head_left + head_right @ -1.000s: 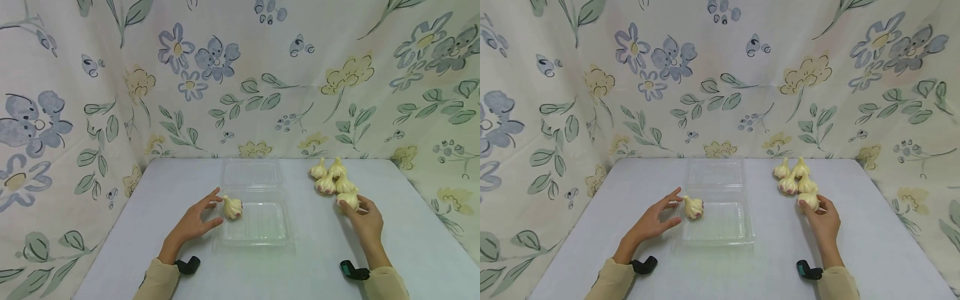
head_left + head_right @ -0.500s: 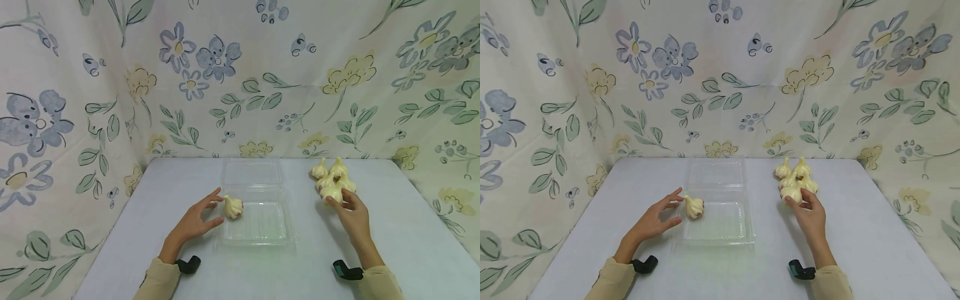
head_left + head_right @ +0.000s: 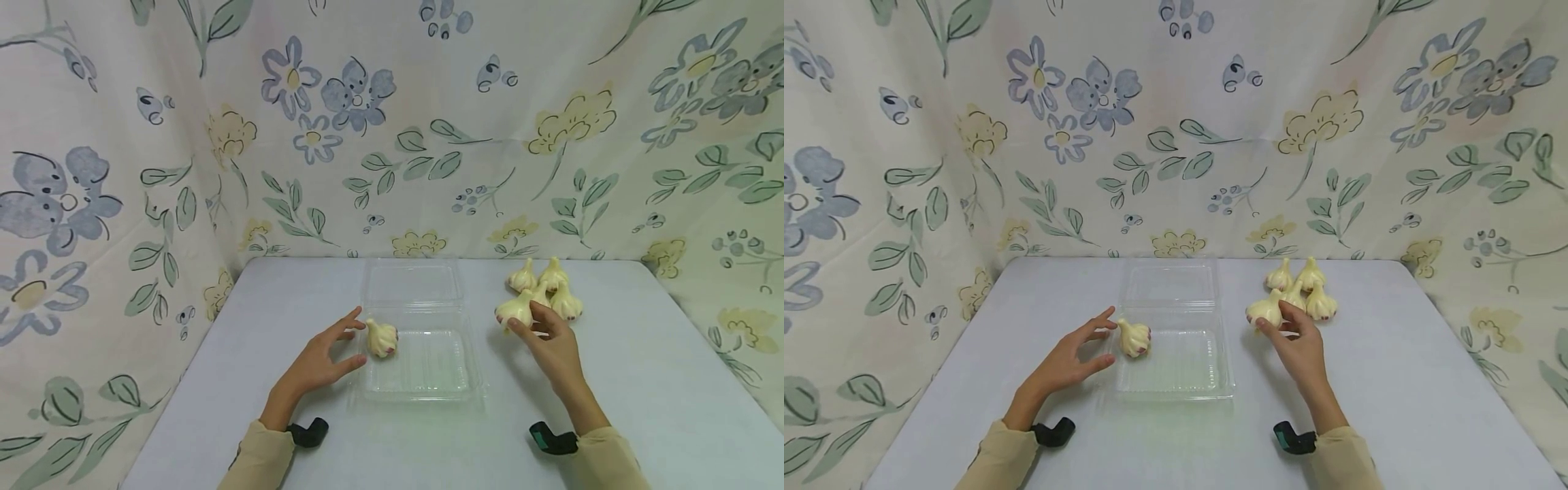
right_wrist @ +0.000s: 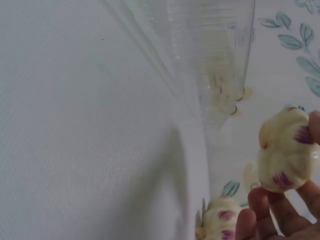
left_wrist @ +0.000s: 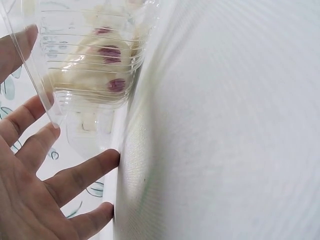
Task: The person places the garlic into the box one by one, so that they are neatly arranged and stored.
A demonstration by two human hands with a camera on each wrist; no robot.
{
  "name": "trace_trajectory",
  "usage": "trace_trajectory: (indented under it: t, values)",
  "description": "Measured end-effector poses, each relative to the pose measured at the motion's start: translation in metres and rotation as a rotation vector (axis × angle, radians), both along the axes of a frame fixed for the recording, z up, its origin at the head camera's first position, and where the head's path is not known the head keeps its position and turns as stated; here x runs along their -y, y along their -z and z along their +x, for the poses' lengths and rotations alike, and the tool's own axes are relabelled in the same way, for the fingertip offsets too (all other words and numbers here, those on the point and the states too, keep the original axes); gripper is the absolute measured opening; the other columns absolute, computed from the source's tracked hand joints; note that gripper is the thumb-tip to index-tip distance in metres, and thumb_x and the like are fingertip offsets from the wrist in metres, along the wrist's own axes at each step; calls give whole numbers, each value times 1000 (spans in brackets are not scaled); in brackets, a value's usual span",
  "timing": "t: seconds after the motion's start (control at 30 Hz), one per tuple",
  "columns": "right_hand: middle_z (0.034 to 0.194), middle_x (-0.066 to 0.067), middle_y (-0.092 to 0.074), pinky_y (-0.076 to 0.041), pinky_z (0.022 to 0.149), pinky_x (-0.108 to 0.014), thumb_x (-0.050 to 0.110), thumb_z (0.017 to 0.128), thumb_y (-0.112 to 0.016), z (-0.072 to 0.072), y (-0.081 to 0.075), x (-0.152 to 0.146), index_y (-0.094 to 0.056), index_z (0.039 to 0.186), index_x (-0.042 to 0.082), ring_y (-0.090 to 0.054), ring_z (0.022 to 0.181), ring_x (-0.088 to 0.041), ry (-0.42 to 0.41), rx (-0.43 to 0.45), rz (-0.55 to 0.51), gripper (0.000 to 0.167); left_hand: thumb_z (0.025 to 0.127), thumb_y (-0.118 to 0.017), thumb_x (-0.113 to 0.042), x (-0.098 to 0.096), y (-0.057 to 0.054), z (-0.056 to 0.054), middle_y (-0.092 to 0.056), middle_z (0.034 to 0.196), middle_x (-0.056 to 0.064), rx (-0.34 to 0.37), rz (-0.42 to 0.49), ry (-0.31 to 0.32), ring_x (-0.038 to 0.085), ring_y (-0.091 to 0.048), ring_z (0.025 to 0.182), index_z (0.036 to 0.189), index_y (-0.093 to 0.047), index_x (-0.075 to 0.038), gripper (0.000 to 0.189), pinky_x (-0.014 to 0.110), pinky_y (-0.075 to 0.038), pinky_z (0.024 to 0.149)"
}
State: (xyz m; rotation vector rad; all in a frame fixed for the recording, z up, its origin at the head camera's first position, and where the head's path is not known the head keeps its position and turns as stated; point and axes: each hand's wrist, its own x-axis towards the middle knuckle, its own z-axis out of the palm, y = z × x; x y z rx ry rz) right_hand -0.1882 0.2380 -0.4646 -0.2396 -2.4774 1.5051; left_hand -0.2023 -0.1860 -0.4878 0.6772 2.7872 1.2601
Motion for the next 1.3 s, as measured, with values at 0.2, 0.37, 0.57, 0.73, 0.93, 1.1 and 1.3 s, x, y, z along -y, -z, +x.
trace_trajectory:
  t: [0.2,0.37,0.57,0.73,0.93,1.1,1.3]
  values:
    - [124,-2,-65,-47,79,-16,32,93,-76,-2,-2,11,-60,141,10,-57,98,2,-98,-90,5,55,91,-77,-35,0,1,0,-46,160,1,1,0,5,31,-60,132,152,-45,-26,69,69,-38,110]
    - [116,13,-64,-49,78,-18,28,92,-77,-4,-5,19,-61,140,11,-58,98,1,-130,-124,-7,53,91,-77,-35,1,3,-1,-54,153,2,-3,1,2,31,-61,132,156,-41,-23,75,69,-38,110]
    - [121,4,-66,-49,81,-18,24,92,-78,-4,-8,27,-60,139,7,-57,100,3,-166,-140,-4,53,90,-77,-39,1,3,1,-57,148,-4,6,-2,-5,29,-61,132,159,-36,-26,81,68,-38,111]
    - [131,-11,-65,-49,82,-17,24,92,-78,-4,-8,36,-60,139,5,-57,101,3,-211,-154,5,54,90,-76,-43,1,2,1,-57,146,-8,11,-10,-9,28,-61,132,160,-33,-28,84,68,-37,112]
    - [126,-7,-67,-48,83,-20,23,90,-79,-1,-9,49,-61,137,6,-56,101,1,-242,-156,0,53,90,-77,-36,1,1,0,-56,149,-4,8,3,-5,30,-61,132,158,-38,-26,79,69,-37,111]
    - [123,-9,-68,-49,88,-32,23,89,-80,2,-8,60,-63,134,7,-56,104,-4,-278,-168,27,51,90,-76,-40,1,1,0,-56,148,-7,11,3,-2,29,-61,132,158,-37,-27,80,68,-38,111]
    - [124,-9,-69,-49,90,-41,23,88,-81,5,-5,70,-62,136,9,-59,108,-13,-330,-209,95,54,90,-76,-41,1,1,1,-57,146,-9,19,5,-5,29,-60,133,159,-32,-36,82,68,-38,111]
